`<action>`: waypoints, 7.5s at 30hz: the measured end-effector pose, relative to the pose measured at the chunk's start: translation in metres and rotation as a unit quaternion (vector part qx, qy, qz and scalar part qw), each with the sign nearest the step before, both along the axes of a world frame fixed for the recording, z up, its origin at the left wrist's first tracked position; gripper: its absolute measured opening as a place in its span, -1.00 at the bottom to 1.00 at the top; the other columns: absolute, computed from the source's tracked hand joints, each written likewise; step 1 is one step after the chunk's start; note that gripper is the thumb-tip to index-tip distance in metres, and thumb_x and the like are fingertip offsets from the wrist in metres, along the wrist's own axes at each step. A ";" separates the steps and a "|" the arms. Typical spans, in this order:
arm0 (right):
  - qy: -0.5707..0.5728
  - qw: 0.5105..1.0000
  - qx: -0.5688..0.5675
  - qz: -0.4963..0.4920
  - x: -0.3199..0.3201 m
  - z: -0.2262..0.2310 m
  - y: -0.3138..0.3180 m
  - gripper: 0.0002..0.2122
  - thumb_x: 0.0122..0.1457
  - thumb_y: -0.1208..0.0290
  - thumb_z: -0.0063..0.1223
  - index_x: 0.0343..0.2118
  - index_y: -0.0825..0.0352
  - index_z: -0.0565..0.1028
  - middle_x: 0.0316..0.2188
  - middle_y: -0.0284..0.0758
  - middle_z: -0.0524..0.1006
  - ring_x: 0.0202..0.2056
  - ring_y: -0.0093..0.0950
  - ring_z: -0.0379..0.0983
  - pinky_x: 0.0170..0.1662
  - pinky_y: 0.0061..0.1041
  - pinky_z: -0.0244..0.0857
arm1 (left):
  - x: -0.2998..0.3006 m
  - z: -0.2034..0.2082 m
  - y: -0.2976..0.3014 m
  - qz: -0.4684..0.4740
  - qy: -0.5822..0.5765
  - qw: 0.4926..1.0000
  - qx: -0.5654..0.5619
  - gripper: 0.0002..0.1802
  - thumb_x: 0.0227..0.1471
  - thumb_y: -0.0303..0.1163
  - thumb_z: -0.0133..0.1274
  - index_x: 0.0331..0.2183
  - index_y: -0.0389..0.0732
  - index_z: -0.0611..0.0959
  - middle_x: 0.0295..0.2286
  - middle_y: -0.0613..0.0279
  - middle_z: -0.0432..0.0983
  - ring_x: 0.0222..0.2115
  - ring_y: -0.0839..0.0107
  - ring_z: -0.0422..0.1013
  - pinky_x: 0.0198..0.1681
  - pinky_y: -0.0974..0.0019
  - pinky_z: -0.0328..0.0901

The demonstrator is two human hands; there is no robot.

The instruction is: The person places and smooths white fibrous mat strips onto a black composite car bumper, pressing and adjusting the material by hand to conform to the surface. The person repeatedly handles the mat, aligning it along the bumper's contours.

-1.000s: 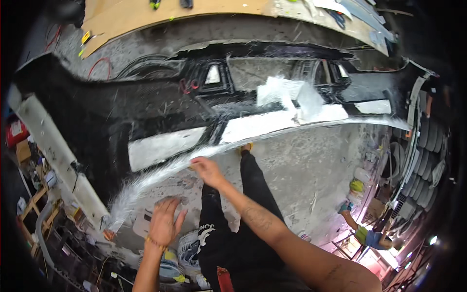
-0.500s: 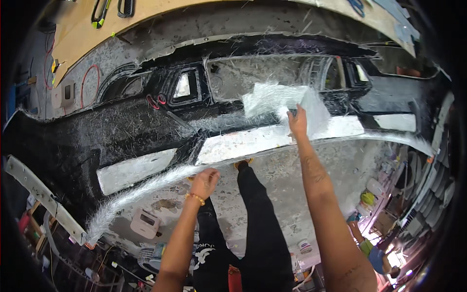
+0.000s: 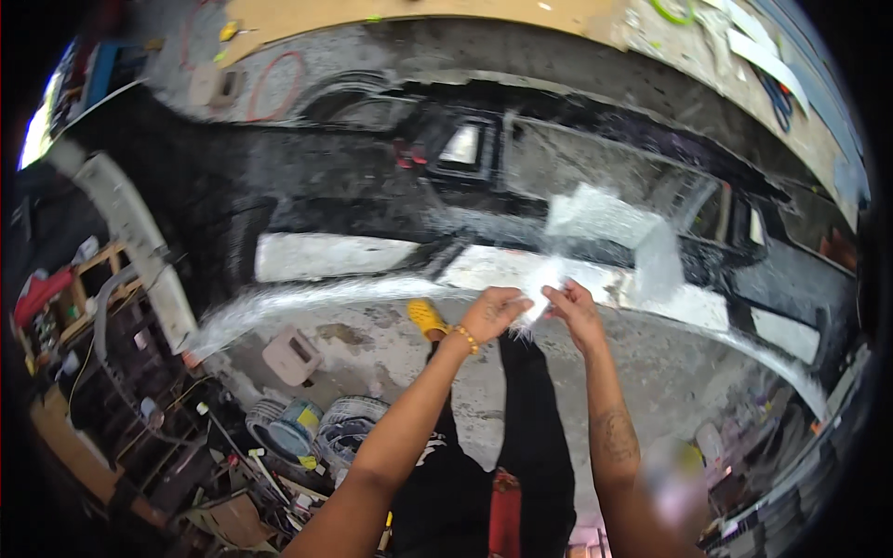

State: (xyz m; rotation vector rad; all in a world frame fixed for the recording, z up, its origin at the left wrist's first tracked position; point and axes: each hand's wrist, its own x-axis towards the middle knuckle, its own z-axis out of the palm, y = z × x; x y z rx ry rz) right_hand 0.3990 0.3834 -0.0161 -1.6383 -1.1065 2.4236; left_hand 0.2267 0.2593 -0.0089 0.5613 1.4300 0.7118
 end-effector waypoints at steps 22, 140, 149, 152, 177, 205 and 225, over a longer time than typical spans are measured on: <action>-0.036 0.917 0.370 0.147 -0.279 0.060 -0.242 -0.47 0.26 0.06 0.09 -0.66 0.50 0.46 -0.79 -0.25 0.28 -0.66 -0.51 0.09 -0.55 -0.32 0.07 | -0.233 0.180 -0.289 0.182 0.161 0.967 0.070 -0.81 0.05 -0.50 0.23 -0.23 -0.28 0.68 -0.50 0.37 0.47 -0.52 0.63 0.31 -0.44 0.49 0.22; 0.184 0.917 -0.173 0.309 -0.467 0.108 -0.349 -0.70 -0.03 0.30 0.45 -0.33 0.39 0.61 -0.48 -0.38 0.58 -0.44 -0.61 0.42 -0.32 -0.60 0.29 | -0.329 0.325 -0.368 0.242 0.587 0.762 -0.127 -0.82 0.05 -0.58 0.14 -0.23 -0.35 0.63 -0.38 0.10 0.60 -0.43 0.38 0.53 -0.31 0.37 0.41; 0.207 0.931 -0.084 0.289 -0.471 0.116 -0.379 -0.73 0.05 0.31 0.33 -0.30 0.43 0.63 -0.39 -0.32 0.64 -0.36 -0.62 0.46 -0.24 -0.55 0.35 | -0.307 0.276 -0.337 -0.220 0.543 0.808 -0.064 -0.52 0.06 -0.42 0.08 -0.01 -0.51 0.47 -0.02 -0.19 0.41 0.04 -0.01 0.33 0.13 0.08 0.22; 0.192 0.936 -0.105 0.277 -0.471 0.118 -0.381 -0.79 0.07 0.40 0.29 -0.28 0.42 0.63 -0.37 -0.35 0.65 -0.36 -0.64 0.45 -0.24 -0.57 0.34 | -0.307 0.265 -0.342 -0.345 0.575 0.732 -0.123 -0.39 0.12 -0.26 0.03 0.04 -0.59 0.41 0.02 -0.28 0.36 0.08 -0.06 0.29 0.20 0.03 0.14; 0.213 0.958 -0.023 0.189 -0.455 0.088 -0.394 -0.71 -0.01 0.31 0.38 -0.34 0.44 0.58 -0.49 -0.32 0.60 -0.46 -0.62 0.44 -0.33 -0.57 0.31 | -0.345 0.274 -0.373 -0.392 0.566 0.720 -0.084 -0.38 0.14 -0.21 0.03 0.07 -0.50 0.39 0.07 -0.18 0.35 0.11 0.02 0.26 0.18 0.11 0.13; 0.344 0.861 0.287 0.238 -0.421 0.146 -0.402 -0.58 0.08 0.29 0.29 0.01 0.26 0.53 0.03 -0.20 0.50 0.07 -0.25 0.41 0.12 -0.33 0.29 | -0.297 0.313 -0.406 -0.245 0.425 0.871 0.042 -0.45 -0.04 -0.51 0.19 0.04 -0.29 0.48 0.04 0.04 0.40 0.11 0.05 0.30 0.16 0.04 0.18; 0.332 0.843 0.325 0.272 -0.407 0.118 -0.411 -0.46 0.11 0.29 0.20 0.15 0.34 0.37 0.17 -0.19 0.37 0.22 -0.16 0.23 0.29 -0.23 0.07 | -0.355 0.274 -0.378 -0.377 0.549 0.746 -0.021 -0.25 0.12 -0.04 0.08 0.11 -0.48 0.37 0.09 -0.15 0.35 0.13 0.04 0.27 0.19 0.09 0.12</action>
